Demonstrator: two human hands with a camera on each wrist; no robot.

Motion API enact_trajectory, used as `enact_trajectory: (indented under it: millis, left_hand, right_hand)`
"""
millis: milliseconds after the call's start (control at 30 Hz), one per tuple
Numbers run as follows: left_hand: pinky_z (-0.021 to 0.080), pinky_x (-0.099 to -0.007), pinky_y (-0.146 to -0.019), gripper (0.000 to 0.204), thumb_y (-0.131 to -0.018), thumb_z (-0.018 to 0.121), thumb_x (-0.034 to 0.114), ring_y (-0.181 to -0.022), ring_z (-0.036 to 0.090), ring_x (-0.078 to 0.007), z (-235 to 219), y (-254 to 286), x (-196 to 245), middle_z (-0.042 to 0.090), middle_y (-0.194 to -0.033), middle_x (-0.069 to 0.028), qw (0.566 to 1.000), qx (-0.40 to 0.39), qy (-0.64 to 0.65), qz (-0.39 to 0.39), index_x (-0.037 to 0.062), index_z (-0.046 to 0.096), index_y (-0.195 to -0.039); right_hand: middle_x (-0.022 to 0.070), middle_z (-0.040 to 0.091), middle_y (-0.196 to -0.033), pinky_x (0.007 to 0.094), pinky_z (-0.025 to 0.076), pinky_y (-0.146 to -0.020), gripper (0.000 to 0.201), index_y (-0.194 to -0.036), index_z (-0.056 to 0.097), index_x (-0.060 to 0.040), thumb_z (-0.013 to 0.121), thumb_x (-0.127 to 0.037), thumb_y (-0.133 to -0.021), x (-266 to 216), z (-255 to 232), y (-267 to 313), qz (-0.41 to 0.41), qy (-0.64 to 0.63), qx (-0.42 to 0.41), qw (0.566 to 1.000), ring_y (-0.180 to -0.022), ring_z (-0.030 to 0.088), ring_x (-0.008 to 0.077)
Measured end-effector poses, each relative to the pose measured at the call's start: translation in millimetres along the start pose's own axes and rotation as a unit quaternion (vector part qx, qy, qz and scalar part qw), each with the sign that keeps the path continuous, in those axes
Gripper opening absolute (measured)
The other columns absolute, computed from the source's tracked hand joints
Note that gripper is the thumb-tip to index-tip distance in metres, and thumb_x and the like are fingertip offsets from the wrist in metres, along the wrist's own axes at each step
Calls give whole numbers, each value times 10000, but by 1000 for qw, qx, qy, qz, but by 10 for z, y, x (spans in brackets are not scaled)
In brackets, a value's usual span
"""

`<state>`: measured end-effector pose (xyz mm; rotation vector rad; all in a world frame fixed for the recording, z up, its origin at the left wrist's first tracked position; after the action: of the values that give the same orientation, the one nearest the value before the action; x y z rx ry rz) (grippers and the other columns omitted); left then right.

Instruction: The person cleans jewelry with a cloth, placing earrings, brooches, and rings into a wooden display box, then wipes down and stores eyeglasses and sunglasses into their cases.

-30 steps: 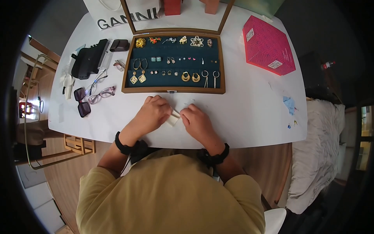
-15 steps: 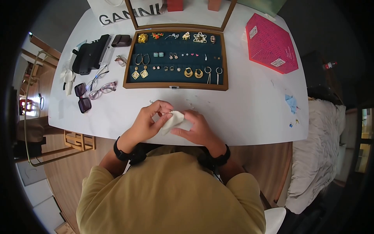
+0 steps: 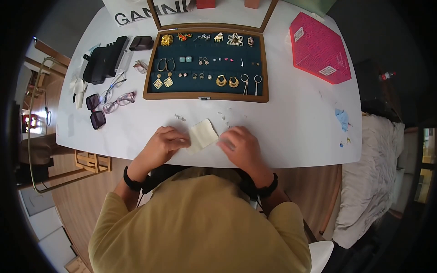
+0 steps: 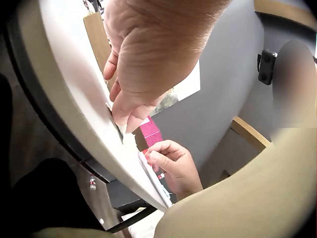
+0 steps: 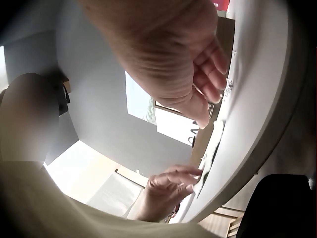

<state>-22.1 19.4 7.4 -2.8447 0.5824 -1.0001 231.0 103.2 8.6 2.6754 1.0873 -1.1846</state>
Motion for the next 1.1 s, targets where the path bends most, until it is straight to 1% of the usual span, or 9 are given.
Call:
enact_trajectory:
  millis: [100, 200, 300, 400, 433, 533, 700, 833, 1100]
  left_hand:
    - [443, -336, -820, 214, -742, 665, -1, -918, 591, -229, -7, 56, 23, 677, -963, 10, 1000, 20, 15, -4, 122, 710, -911]
    - [456, -335, -791, 183, -724, 692, 15, -916, 593, -241, 15, 98, -34, 668, -942, -20, 999, 46, 22, -13, 97, 706, -888]
    - [479, -375, -801, 243, -704, 709, 23, -930, 593, -295, 19, 112, -196, 649, -973, -88, 994, 76, -30, -71, 49, 678, -944]
    - [504, -389, -804, 315, -734, 741, 48, -921, 611, -323, -38, -36, -182, 652, -1013, -115, 974, 152, -42, -162, 59, 653, -1036]
    - [508, -397, -827, 369, -736, 735, 36, -923, 604, -343, -47, -81, -209, 632, -1024, -129, 977, 145, -50, -150, 54, 629, -1089]
    - [516, -394, -804, 327, -744, 719, 11, -929, 602, -334, -11, -196, -307, 628, -1021, -131, 984, 146, -47, -94, 50, 644, -1061]
    - [521, -377, -756, 243, -758, 694, -10, -866, 616, -314, 84, -286, -401, 627, -931, -125, 988, 112, -33, -100, 56, 673, -992]
    - [519, -381, -728, 174, -767, 688, -4, -816, 620, -315, 126, -276, -487, 623, -868, -121, 990, 109, -31, -87, 53, 672, -932]
    - [506, -416, -746, 89, -844, 605, 45, -867, 591, -366, 186, -345, -345, 572, -904, -168, 987, 93, -59, -120, 4, 565, -912]
  right_hand:
    - [86, 627, -855, 381, 502, -682, 158, -876, 635, -67, 733, -124, -767, 140, 27, -34, 81, 14, 37, 996, -802, 611, 291]
    - [89, 619, -840, 383, 500, -675, 159, -882, 623, -64, 727, -119, -774, 123, 29, -123, 122, 19, 47, 991, -780, 616, 284]
    - [90, 611, -825, 381, 499, -669, 149, -872, 617, -63, 722, -117, -781, 129, 70, -182, 143, 30, 34, 989, -769, 620, 278]
    - [100, 610, -834, 387, 497, -670, 144, -879, 611, -56, 711, -101, -786, 157, 129, -213, 144, 30, 35, 989, -767, 615, 297]
    - [106, 611, -843, 390, 497, -674, 141, -881, 607, -53, 705, -93, -788, 178, 150, -215, 133, 36, 29, 990, -771, 612, 307]
    - [121, 611, -863, 402, 494, -687, 124, -879, 594, -44, 683, -66, -796, 210, 168, -227, 108, 54, 22, 992, -785, 602, 334]
    - [124, 595, -834, 414, 487, -681, 102, -848, 577, -39, 667, -51, -803, 135, 203, -225, 74, 99, 52, 991, -776, 590, 350]
    - [147, 567, -843, 431, 476, -712, 86, -832, 538, -20, 622, -12, -820, 96, 211, -216, 69, 103, 30, 992, -812, 569, 355]
    - [152, 553, -850, 432, 467, -735, 92, -866, 510, -17, 579, 25, -823, 106, 244, -212, 49, 121, 2, 991, -865, 554, 358]
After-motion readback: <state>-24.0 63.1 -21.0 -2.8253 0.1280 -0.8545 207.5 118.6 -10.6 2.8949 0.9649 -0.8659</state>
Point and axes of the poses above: each hand's wrist, its own y-axis away from the middle knuckle, its own z-axis out of the palm, x = y × z, the point moved 1 cm from there along -y, towards the middle knuckle
